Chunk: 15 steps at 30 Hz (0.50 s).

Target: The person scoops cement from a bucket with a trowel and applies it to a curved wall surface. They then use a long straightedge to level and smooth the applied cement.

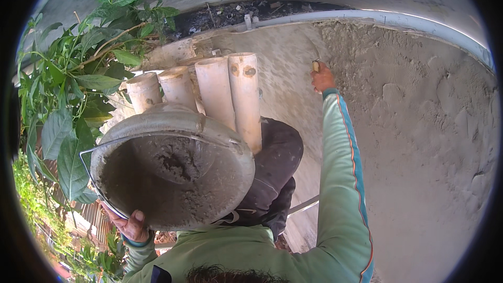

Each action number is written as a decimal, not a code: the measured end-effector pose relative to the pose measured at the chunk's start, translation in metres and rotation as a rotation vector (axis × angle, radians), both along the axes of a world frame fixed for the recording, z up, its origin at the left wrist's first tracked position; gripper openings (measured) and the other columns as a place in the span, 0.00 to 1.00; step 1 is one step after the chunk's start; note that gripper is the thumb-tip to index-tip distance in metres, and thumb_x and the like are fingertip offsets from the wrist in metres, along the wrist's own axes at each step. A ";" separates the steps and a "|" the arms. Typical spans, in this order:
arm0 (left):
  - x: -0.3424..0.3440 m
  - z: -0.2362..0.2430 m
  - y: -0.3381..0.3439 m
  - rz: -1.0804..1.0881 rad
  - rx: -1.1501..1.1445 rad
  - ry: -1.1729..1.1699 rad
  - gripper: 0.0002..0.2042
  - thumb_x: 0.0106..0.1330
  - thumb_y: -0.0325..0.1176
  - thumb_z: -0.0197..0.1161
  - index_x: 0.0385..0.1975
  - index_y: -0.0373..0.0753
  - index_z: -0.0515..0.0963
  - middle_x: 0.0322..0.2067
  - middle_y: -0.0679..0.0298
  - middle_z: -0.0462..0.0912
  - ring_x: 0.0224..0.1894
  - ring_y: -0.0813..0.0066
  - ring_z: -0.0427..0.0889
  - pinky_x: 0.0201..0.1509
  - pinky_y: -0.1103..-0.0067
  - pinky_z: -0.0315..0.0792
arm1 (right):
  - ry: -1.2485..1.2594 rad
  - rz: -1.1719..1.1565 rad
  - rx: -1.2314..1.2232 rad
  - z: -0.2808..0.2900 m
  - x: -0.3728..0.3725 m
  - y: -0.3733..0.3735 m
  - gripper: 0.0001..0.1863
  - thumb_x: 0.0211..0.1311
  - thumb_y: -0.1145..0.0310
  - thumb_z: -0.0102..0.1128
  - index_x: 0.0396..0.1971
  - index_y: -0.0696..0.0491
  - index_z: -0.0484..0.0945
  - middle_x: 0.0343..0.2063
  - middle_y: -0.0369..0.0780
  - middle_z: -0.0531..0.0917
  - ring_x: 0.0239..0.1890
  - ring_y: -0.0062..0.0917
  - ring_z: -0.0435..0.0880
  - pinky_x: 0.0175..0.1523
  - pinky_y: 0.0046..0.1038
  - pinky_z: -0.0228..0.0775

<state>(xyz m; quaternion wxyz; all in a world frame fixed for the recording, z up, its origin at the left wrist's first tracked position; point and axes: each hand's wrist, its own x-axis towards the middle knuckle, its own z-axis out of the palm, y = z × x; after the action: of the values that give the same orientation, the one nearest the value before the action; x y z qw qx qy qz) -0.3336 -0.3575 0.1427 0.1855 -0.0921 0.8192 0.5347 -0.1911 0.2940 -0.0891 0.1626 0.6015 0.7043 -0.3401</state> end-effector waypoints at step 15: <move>-0.013 0.003 0.022 0.106 0.186 -0.128 0.53 0.49 0.21 0.69 0.78 0.37 0.47 0.71 0.55 0.63 0.68 0.59 0.65 0.75 0.66 0.53 | 0.213 -0.223 0.061 0.183 -0.008 0.053 0.26 0.68 0.68 0.60 0.65 0.58 0.72 0.35 0.36 0.81 0.23 0.18 0.76 0.20 0.23 0.67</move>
<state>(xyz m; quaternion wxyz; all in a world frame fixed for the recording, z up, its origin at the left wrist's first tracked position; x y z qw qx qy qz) -0.3467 -0.3354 0.1453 0.2169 -0.1516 0.7465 0.6106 -0.1989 0.3473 0.0943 0.0299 0.6411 0.6564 -0.3966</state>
